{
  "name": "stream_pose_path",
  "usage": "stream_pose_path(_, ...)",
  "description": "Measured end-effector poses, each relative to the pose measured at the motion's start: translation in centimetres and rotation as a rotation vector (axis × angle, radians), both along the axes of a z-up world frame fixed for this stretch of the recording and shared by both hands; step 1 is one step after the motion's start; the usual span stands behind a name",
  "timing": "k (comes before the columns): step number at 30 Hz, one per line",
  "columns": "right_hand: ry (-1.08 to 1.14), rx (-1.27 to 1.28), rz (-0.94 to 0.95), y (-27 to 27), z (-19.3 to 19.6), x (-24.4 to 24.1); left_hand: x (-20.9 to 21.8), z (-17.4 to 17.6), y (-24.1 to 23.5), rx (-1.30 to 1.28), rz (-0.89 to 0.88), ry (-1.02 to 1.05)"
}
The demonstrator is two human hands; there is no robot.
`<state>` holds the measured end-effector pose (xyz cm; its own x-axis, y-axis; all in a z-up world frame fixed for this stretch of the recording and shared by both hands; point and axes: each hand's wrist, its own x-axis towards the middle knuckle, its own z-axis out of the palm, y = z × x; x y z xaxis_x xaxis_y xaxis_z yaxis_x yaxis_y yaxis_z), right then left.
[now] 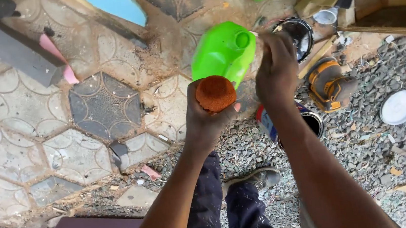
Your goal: Applying black paint or stain to a wooden shelf unit using a sponge applicator.
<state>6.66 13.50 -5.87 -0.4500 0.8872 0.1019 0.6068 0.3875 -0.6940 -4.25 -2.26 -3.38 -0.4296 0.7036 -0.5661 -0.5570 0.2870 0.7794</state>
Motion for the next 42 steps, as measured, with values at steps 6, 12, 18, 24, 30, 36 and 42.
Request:
stream_pose_path(6,-0.178,0.036,0.358,1.2,-3.5,-5.4,-1.5,3.1,0.2,-0.155,-0.004,0.063)
stream_pose_path(12,-0.39,0.035,0.295,0.3,-3.3,-5.9,-1.3,3.2,-1.2,-0.271,0.064,-0.013)
stream_pose_path(18,-0.091,-0.284,0.322,1.1,-2.5,-4.9,0.1,1.6,-1.9,-0.443,0.08,0.162)
stream_pose_path(24,0.254,-0.431,-0.266,0.8,1.1,-2.5,-0.5,2.3,0.7,-0.485,0.066,0.124)
stream_pose_path(30,0.235,-0.964,-0.41,-8.3,-0.2,-1.7,-0.3,-1.3,2.6,-0.504,-0.009,0.188)
stream_pose_path(36,0.1,-0.775,-0.377,-9.3,-3.2,-1.5,0.7,-2.9,2.2,-0.395,0.0,0.253)
stream_pose_path(42,0.124,-0.646,-0.269,-8.2,1.1,2.6,1.5,-1.3,1.3,-0.328,0.132,0.272)
